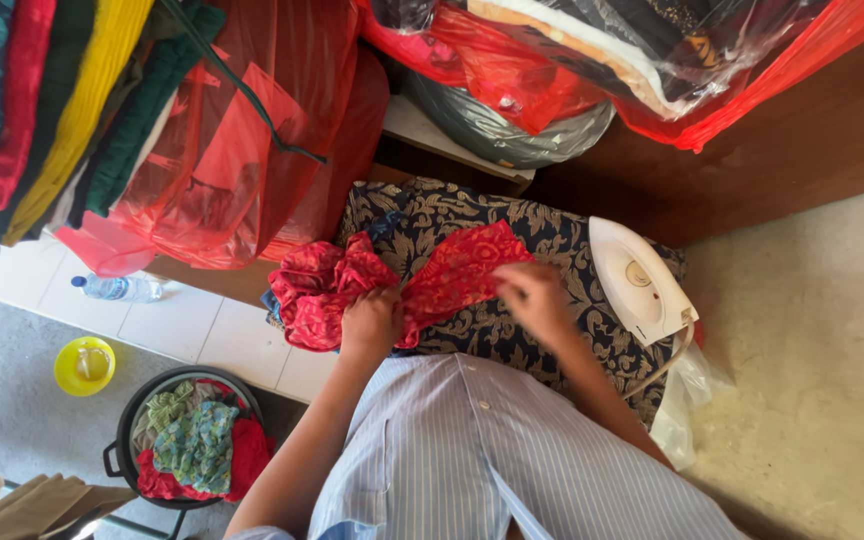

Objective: The person irons a red patterned cloth on a small ironing board, repeatedly smoothing and folding it while using a white iron. The person also briefly handles a white plastic bag and places the ironed cloth on a nearby stack.

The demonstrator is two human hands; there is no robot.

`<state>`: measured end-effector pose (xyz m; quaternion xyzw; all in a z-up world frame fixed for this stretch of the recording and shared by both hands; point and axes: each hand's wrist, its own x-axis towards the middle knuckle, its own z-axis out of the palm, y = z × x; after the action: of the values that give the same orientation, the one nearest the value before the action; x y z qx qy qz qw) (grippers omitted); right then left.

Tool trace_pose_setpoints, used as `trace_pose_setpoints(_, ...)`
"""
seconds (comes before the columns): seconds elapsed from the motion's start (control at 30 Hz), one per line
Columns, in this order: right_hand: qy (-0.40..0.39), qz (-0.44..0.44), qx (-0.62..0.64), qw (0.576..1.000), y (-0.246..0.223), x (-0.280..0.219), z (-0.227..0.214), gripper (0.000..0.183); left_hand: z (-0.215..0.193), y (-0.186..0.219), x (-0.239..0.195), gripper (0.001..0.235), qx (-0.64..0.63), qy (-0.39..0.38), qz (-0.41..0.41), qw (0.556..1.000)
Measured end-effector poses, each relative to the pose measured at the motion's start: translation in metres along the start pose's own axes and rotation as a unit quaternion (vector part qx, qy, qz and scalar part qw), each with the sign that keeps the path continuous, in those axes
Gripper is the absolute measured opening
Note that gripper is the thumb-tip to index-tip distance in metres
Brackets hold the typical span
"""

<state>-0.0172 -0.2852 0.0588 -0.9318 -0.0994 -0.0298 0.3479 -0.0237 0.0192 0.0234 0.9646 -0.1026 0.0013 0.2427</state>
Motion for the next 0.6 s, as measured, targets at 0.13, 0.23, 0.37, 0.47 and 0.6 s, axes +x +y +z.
trace_pose_setpoints(0.13,0.024,-0.195,0.013,0.980,-0.061,0.011,0.020,0.064,-0.051,0.033,0.015,0.017,-0.236,0.003,0.007,0.972)
trace_pose_setpoints(0.23,0.015,-0.159,-0.025,0.987,-0.070,0.016,0.027,0.064,-0.083,0.061,0.020,0.013,-0.421,-0.106,-0.027,0.900)
trace_pose_setpoints(0.37,0.024,-0.070,0.061,0.995,-0.047,0.016,0.029,0.038,-0.107,0.066,0.027,0.011,-0.418,-0.082,0.043,0.904)
trace_pose_setpoints(0.47,0.036,-0.079,0.123,0.989,-0.027,0.014,0.015,0.028,-0.119,0.051,0.034,0.010,-0.526,-0.142,-0.041,0.838)
trace_pose_setpoints(0.6,-0.001,0.038,0.151,0.988,-0.007,0.000,-0.015,0.017,-0.135,0.022,0.046,0.014,-0.636,-0.165,-0.100,0.747)
